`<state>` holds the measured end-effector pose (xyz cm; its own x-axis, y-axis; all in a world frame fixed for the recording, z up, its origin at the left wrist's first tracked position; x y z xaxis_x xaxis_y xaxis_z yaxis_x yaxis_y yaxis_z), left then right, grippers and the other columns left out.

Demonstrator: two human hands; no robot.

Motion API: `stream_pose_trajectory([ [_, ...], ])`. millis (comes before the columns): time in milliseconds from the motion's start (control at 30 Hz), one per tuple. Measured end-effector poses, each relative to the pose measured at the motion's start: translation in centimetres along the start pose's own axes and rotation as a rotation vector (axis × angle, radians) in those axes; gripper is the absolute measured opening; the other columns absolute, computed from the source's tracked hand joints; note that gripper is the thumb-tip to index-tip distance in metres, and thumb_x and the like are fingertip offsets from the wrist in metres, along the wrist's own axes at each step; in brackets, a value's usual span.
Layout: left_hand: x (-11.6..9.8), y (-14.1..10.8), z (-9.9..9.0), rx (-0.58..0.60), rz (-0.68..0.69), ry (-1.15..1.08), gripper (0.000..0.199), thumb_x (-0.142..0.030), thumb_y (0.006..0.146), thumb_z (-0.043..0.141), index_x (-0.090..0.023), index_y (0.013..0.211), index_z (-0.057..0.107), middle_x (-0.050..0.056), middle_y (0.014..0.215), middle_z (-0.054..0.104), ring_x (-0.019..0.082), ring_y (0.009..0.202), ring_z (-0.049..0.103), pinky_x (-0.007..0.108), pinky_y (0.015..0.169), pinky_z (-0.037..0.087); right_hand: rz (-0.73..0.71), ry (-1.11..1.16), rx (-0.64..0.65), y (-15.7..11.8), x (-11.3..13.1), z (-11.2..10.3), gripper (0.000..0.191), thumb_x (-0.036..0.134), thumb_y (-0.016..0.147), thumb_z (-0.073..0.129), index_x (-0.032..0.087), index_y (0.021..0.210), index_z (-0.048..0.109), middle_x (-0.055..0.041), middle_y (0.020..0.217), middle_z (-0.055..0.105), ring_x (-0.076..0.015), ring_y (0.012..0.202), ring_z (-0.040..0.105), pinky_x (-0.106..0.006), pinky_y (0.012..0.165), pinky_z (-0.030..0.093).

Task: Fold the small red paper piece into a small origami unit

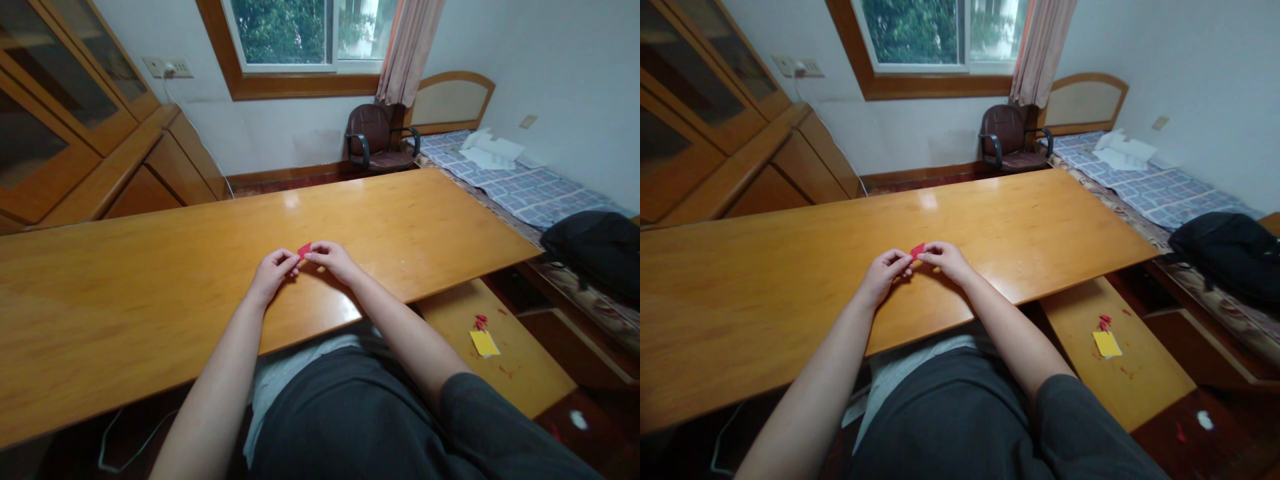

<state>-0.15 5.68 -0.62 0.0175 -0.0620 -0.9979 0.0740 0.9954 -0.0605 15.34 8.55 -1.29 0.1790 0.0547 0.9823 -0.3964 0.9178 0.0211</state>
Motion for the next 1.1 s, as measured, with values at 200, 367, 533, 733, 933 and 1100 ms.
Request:
stream_pose_trajectory([
  [200,-0.31,-0.1,0.4,0.014,-0.007,0.018,0.035,-0.047,0.069,0.079,-0.015,0.074,0.065,0.002,0.066,0.066,0.011,0.057,0.057,0.023,0.056,0.046,-0.013,-0.011,-0.003,-0.06,0.45,0.1,0.032,0.042,0.07,0.077,0.015,0.085,0.068,0.001,0.074,0.064,-0.0101,0.066,0.052,-0.022,0.063,0.04],
  [367,-0.25,0.01,0.57,0.01,-0.013,0.032,0.039,-0.05,0.067,0.079,-0.015,0.074,0.065,0.003,0.069,0.067,0.012,0.058,0.058,0.024,0.056,0.047,0.004,-0.005,0.008,0.09,0.27,0.21,0.034,0.044,0.07,0.077,0.014,0.083,0.068,0.0012,0.071,0.063,-0.0098,0.065,0.052,-0.023,0.065,0.04],
  [533,-0.08,0.11,0.54,0.007,-0.015,0.037,0.039,-0.05,0.067,0.079,-0.014,0.075,0.065,0.003,0.07,0.067,0.012,0.058,0.058,0.025,0.056,0.048,0.009,-0.042,0.012,-0.11,0.65,0.39,0.035,0.046,0.071,0.075,0.014,0.083,0.068,0.0005,0.071,0.063,-0.0102,0.065,0.051,-0.023,0.063,0.039],
  [733,-0.05,0.14,0.74,0.028,0.009,0.073,0.04,-0.052,0.069,0.078,-0.015,0.077,0.067,0.004,0.071,0.068,0.012,0.059,0.058,0.025,0.057,0.048,0.009,-0.086,-0.006,-0.22,0.85,0.45,0.035,0.048,0.072,0.073,0.014,0.078,0.067,0.0011,0.066,0.061,-0.01,0.062,0.048,-0.022,0.058,0.036],
  [933,-0.1,0.09,0.68,0.045,0.033,0.103,0.039,-0.054,0.073,0.073,-0.015,0.077,0.067,0.004,0.067,0.068,0.013,0.059,0.059,0.026,0.058,0.048,-0.008,-0.119,0.011,-0.16,0.71,0.34,0.035,0.049,0.075,0.071,0.014,0.078,0.067,0.0006,0.068,0.061,-0.0097,0.061,0.048,-0.022,0.057,0.035],
  [1100,-0.37,0.0,0.69,0.053,0.028,0.101,0.038,-0.053,0.073,0.073,-0.016,0.076,0.067,0.003,0.063,0.066,0.013,0.058,0.059,0.026,0.058,0.047,0.015,-0.096,0.025,-0.38,1.01,0.48,0.036,0.049,0.075,0.071,0.013,0.077,0.067,0.0003,0.067,0.061,-0.0095,0.06,0.049,-0.022,0.057,0.035],
])
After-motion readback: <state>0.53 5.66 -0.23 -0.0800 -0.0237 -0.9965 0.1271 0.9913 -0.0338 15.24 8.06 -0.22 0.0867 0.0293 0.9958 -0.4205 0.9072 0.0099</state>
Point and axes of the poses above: each hand's wrist, its own y-axis towards the middle knuckle, its own z-axis out of the palm, x = y × z, the point moved 6 cm from there along y, towards the middle knuckle
